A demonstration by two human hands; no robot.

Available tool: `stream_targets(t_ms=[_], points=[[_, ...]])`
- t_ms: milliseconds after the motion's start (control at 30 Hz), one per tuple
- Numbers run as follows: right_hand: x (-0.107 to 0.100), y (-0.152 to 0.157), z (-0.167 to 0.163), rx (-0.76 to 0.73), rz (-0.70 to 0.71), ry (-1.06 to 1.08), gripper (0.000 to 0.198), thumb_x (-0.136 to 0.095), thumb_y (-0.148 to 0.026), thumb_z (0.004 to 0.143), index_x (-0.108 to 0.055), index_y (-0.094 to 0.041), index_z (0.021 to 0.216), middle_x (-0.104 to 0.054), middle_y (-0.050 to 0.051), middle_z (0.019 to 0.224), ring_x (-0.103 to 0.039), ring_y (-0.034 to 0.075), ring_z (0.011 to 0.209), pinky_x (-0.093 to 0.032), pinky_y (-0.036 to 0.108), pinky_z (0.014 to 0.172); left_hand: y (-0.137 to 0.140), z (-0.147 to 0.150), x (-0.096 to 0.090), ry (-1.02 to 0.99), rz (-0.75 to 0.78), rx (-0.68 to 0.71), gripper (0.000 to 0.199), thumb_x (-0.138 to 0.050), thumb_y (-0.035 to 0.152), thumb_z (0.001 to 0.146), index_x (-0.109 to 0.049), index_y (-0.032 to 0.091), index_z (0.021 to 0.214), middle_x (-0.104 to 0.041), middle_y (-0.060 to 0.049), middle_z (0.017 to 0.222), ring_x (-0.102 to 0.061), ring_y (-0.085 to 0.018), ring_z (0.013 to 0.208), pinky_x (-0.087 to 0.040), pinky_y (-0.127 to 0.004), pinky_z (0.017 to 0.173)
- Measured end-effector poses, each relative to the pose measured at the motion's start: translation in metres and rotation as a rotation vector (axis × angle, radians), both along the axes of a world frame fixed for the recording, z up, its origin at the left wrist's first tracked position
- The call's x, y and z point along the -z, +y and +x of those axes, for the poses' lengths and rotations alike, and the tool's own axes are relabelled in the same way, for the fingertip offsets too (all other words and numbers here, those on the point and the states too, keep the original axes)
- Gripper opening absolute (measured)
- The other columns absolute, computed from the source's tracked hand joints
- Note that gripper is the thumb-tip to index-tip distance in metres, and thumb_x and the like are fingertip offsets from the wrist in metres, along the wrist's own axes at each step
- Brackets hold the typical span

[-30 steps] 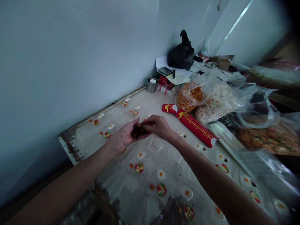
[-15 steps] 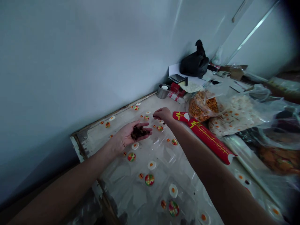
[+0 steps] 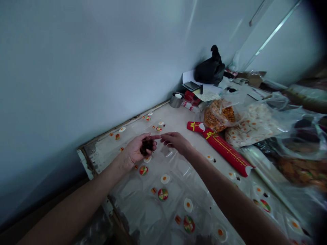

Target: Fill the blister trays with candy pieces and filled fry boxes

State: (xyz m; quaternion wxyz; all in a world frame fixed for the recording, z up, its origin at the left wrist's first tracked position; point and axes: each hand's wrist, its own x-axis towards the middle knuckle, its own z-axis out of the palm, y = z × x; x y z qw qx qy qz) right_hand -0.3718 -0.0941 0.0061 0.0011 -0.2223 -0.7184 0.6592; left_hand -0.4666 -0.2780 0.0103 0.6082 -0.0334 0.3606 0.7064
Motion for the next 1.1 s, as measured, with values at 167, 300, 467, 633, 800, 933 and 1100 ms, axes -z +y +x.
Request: stream_targets(t_ms=[167, 300, 467, 633, 800, 933, 1100], points=[[-0.007, -0.036, 0.024, -0.024, -0.319, 0.058, 0.027, -0.079, -0.042, 0.072, -0.075, -0.019, 0.086, -0.073, 0.003, 0.089, -0.063, 0.010, 0.078, -0.040, 0.019, 0.063, 0.005, 0.010, -0.003, -0.009, 0.088, -0.007, 0.034, -0.048, 0.027, 0.097, -0.069, 0.011, 0.119, -0.057, -0.003, 0.065, -0.055, -0.010, 0.052, -0.035, -0.014, 0.037], [-0.005, -0.035, 0.018, 0.021, -0.404, 0.071, 0.029, -0.077, -0.046, 0.073, -0.071, -0.018, 0.080, -0.073, 0.006, 0.090, -0.062, 0.012, 0.076, -0.038, 0.020, 0.059, 0.011, 0.011, -0.004, 0.057, 0.087, -0.012, 0.035, -0.051, 0.025, 0.096, -0.067, 0.016, 0.126, -0.056, -0.001, 0.063, -0.054, -0.010, 0.050, -0.034, -0.013, 0.036], [0.005, -0.033, 0.007, 0.034, -0.236, 0.021, 0.037, -0.072, -0.056, 0.079, -0.071, -0.019, 0.079, -0.073, 0.006, 0.085, -0.062, 0.013, 0.070, -0.038, 0.022, 0.056, 0.016, 0.008, 0.000, 0.059, 0.014, -0.034, 0.030, -0.052, 0.025, 0.096, -0.068, 0.016, 0.120, -0.056, -0.001, 0.061, -0.054, -0.010, 0.047, -0.032, -0.013, 0.034], [0.005, -0.038, 0.005, 0.220, 0.434, 0.163, 0.033, -0.073, -0.051, 0.082, -0.073, -0.019, 0.074, -0.068, 0.002, 0.066, -0.058, 0.015, 0.060, -0.038, 0.026, 0.056, 0.012, 0.004, 0.000, 0.009, -0.021, -0.042, 0.028, -0.044, 0.028, 0.099, -0.067, 0.013, 0.093, -0.059, -0.005, 0.064, -0.055, -0.011, 0.049, -0.031, -0.013, 0.033], [-0.015, -0.033, 0.002, -0.013, 0.728, 0.281, 0.006, -0.074, -0.027, 0.080, -0.078, -0.023, 0.077, -0.071, 0.000, 0.069, -0.061, 0.015, 0.064, -0.039, 0.025, 0.059, 0.008, 0.005, 0.002, -0.005, -0.083, 0.017, 0.036, -0.043, 0.034, 0.101, -0.057, 0.013, 0.075, -0.059, -0.008, 0.062, -0.054, -0.011, 0.048, -0.030, -0.013, 0.032], [-0.019, -0.023, -0.009, -0.268, 0.754, 0.225, 0.016, -0.068, -0.011, 0.073, -0.078, -0.023, 0.071, -0.070, -0.003, 0.063, -0.062, 0.013, 0.062, -0.039, 0.023, 0.059, 0.010, 0.009, 0.000, 0.026, -0.118, 0.058, 0.037, -0.041, 0.034, 0.101, -0.057, 0.013, 0.074, -0.057, -0.007, 0.058, -0.051, -0.011, 0.044, -0.027, -0.013, 0.032], [-0.001, -0.014, -0.022, -0.226, 0.532, 0.271, 0.021, -0.066, -0.014, 0.071, -0.079, -0.020, 0.086, -0.072, -0.004, 0.068, -0.066, 0.014, 0.064, -0.043, 0.021, 0.056, 0.018, 0.005, -0.006, 0.079, -0.114, 0.027, 0.033, -0.043, 0.030, 0.101, -0.058, 0.015, 0.077, -0.055, -0.004, 0.056, -0.050, -0.011, 0.042, -0.023, -0.013, 0.031]])
